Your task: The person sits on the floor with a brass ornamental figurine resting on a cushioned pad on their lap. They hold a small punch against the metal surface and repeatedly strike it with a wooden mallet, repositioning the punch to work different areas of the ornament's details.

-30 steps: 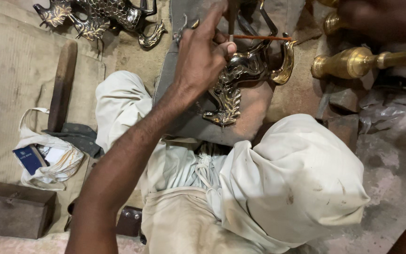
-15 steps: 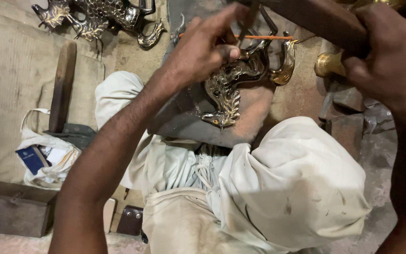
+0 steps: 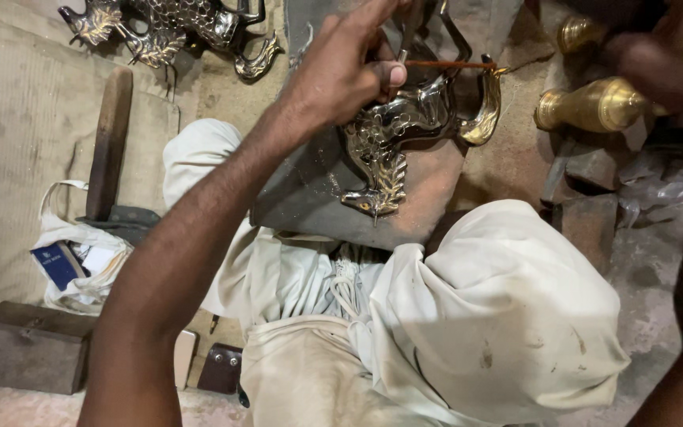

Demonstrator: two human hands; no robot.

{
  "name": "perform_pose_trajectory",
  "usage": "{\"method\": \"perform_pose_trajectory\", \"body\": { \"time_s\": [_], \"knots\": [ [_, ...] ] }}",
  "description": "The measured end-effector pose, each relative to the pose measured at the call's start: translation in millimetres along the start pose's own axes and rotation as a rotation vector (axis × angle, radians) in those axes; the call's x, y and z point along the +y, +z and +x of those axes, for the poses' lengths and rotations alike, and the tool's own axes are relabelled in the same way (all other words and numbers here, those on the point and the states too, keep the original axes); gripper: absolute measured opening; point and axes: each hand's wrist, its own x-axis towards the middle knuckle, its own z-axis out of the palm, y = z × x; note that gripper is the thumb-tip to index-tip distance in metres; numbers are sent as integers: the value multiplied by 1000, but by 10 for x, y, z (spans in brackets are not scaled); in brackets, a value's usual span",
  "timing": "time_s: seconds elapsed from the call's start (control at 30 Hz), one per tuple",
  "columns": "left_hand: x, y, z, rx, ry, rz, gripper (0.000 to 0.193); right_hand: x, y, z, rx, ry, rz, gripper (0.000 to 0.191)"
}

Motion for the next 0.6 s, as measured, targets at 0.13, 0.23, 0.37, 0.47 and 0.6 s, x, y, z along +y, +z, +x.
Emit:
{"method": "perform_pose_trajectory", "body": {
  "time_s": [0.13,0.23,0.37,0.47,0.6],
  "knots": [
    [-34,61,-81,105,16,-29,66,-138,-80,120,-60,-33,-33,31],
    [-24,169,-157,225,-43,-39,68,-221,-134,199,-97,-47,-44,31],
    [29,318,-252,398,-57,-9,70,-291,-152,264,-134,-66,-67,32],
    [51,353,-271,398,-79,-1,75,-316,-150,291,-152,-66,-77,33],
    [53,374,-254,378,-98,-26,74,-333,-164,315,-163,-72,-84,33]
  ]
}}
